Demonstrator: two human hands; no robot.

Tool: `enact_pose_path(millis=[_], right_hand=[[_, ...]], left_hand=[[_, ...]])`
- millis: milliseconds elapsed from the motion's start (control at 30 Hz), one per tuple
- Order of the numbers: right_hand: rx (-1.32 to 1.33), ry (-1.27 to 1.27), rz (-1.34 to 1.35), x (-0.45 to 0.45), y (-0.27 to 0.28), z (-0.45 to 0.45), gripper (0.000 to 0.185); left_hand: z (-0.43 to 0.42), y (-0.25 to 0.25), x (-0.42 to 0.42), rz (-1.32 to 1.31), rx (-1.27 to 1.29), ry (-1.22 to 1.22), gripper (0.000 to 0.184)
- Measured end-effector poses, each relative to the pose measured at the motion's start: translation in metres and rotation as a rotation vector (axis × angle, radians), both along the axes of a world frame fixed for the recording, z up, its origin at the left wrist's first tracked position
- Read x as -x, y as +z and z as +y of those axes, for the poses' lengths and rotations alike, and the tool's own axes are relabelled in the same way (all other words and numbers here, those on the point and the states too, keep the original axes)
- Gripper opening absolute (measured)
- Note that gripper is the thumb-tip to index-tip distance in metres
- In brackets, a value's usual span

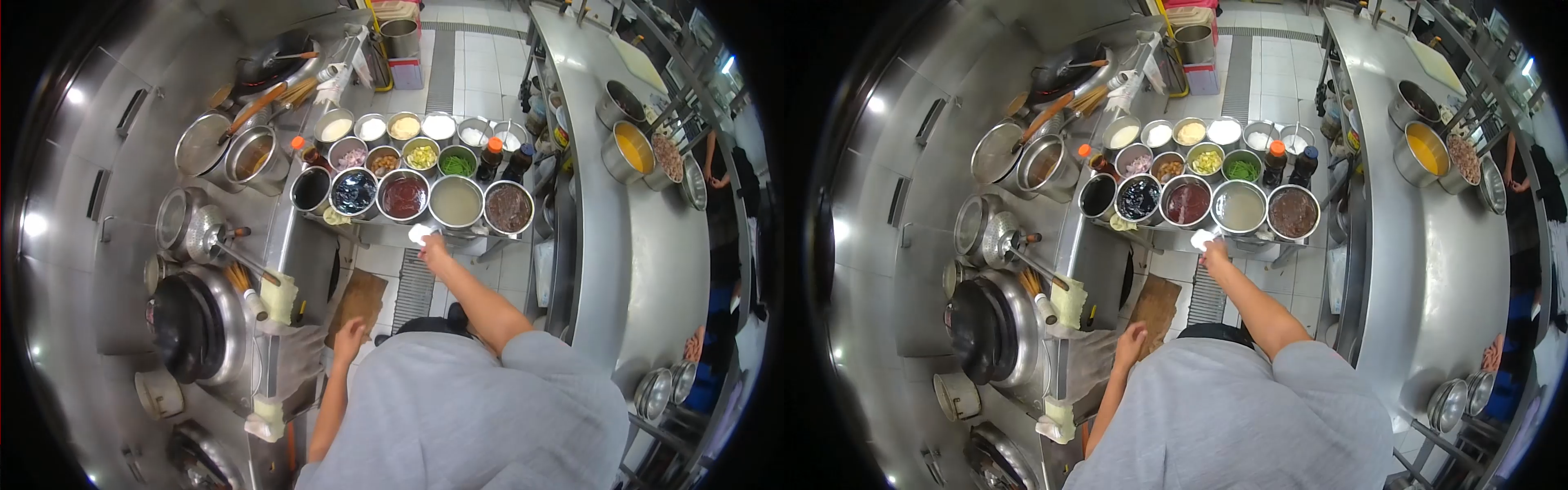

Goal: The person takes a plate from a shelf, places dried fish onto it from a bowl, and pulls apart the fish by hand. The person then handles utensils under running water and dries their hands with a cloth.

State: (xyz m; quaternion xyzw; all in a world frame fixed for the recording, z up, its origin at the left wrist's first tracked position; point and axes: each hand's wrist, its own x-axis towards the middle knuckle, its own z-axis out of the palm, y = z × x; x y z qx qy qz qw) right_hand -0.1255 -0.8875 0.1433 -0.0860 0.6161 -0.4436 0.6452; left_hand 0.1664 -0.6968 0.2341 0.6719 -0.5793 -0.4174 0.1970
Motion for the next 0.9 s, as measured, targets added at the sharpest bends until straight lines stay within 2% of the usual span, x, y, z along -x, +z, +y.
enact_pose_path(millis=[67,100,133,167,200,233,267,333,367,400,433,467,500,533,567,600,633,667,700,733,800,833,867,900], right_hand=[[-0.003,-0.221,-0.122,0.0,-0.026,-0.021,0.03],[0.117,-0.468,-0.101,-0.012,-0.026,-0.024,0.034],[0.13,-0.459,-0.099,-0.02,-0.022,-0.024,0.034],[0.134,-0.421,0.17,-0.025,-0.015,-0.024,0.036],[0.144,-0.375,0.441,-0.028,-0.009,-0.024,0.038],[0.2,-0.157,0.722,-0.026,-0.004,-0.021,0.039],[0.269,0.083,0.994,-0.023,-0.004,-0.019,0.04],[0.231,0.408,1.137,-0.019,-0.037,-0.03,0.042],[0.145,0.533,0.916,-0.009,-0.073,-0.043,0.042],[0.181,0.863,1.199,-0.01,-0.021,-0.034,0.045],[0.458,0.866,1.543,-0.004,-0.066,-0.034,0.041],[0.34,0.892,1.566,0.007,-0.122,-0.053,0.038],[0.394,0.736,1.526,-0.015,-0.06,-0.027,0.033],[0.458,0.583,1.48,-0.048,0.035,0.007,0.028],[0.482,0.596,1.483,-0.063,0.059,0.014,0.028],[0.665,0.679,1.355,-0.074,0.072,0.024,0.016],[0.831,0.755,1.215,-0.084,0.086,0.035,0.013],[0.738,0.706,0.78,-0.11,0.107,0.046,0.013],[0.63,0.632,0.353,-0.144,0.135,0.055,0.015],[0.793,0.707,0.36,-0.176,0.17,0.062,0.016],[1.203,0.795,0.363,-0.234,0.263,0.075,0.016],[1.447,0.804,0.355,-0.258,0.319,0.083,0.015],[1.533,0.855,0.284,-0.271,0.372,0.095,0.013],[1.749,0.876,0.133,-0.279,0.4,0.097,0.012]], left_hand=[[0.04,-0.085,-0.067,-0.085,0.004,-0.008,0.033],[0.069,-0.124,-0.103,-0.105,0.011,-0.025,0.035],[0.096,-0.135,-0.129,-0.168,-0.117,-0.042,0.033],[0.121,-0.146,-0.147,-0.225,-0.243,-0.058,0.032],[0.157,-0.172,-0.159,-0.022,-0.399,0.218,0.025],[0.18,-0.192,-0.164,0.195,-0.549,0.503,0.02],[0.189,-0.181,-0.162,0.221,-0.534,0.551,0.02],[0.22,-0.136,-0.15,0.665,-0.567,0.842,0.015],[0.232,-0.131,-0.144,0.46,-0.51,0.737,0.013],[0.242,-0.13,-0.139,0.482,-0.484,0.802,0.013],[0.249,-0.135,-0.138,0.439,-0.473,0.775,0.013],[0.251,-0.141,-0.142,0.392,-0.465,0.737,0.014],[0.259,-0.17,-0.15,0.455,-0.415,0.797,0.013],[0.255,-0.179,-0.158,0.466,-0.399,0.821,0.013],[0.245,-0.183,-0.165,0.366,-0.169,0.812,0.013],[0.234,-0.184,-0.171,0.259,0.051,0.791,0.015],[0.209,-0.156,-0.177,0.233,0.078,0.808,0.017],[0.171,-0.09,-0.181,0.205,0.102,0.818,0.018],[0.142,-0.05,-0.188,0.358,0.259,0.825,0.018],[0.115,-0.008,-0.196,0.513,0.418,0.823,0.019],[0.069,0.131,-0.198,0.454,0.753,0.656,0.014],[0.056,0.198,-0.193,0.332,0.888,0.552,0.011],[0.048,0.258,-0.186,0.204,1.019,0.443,0.009],[0.046,0.306,-0.179,0.071,1.182,0.3,0.008]])
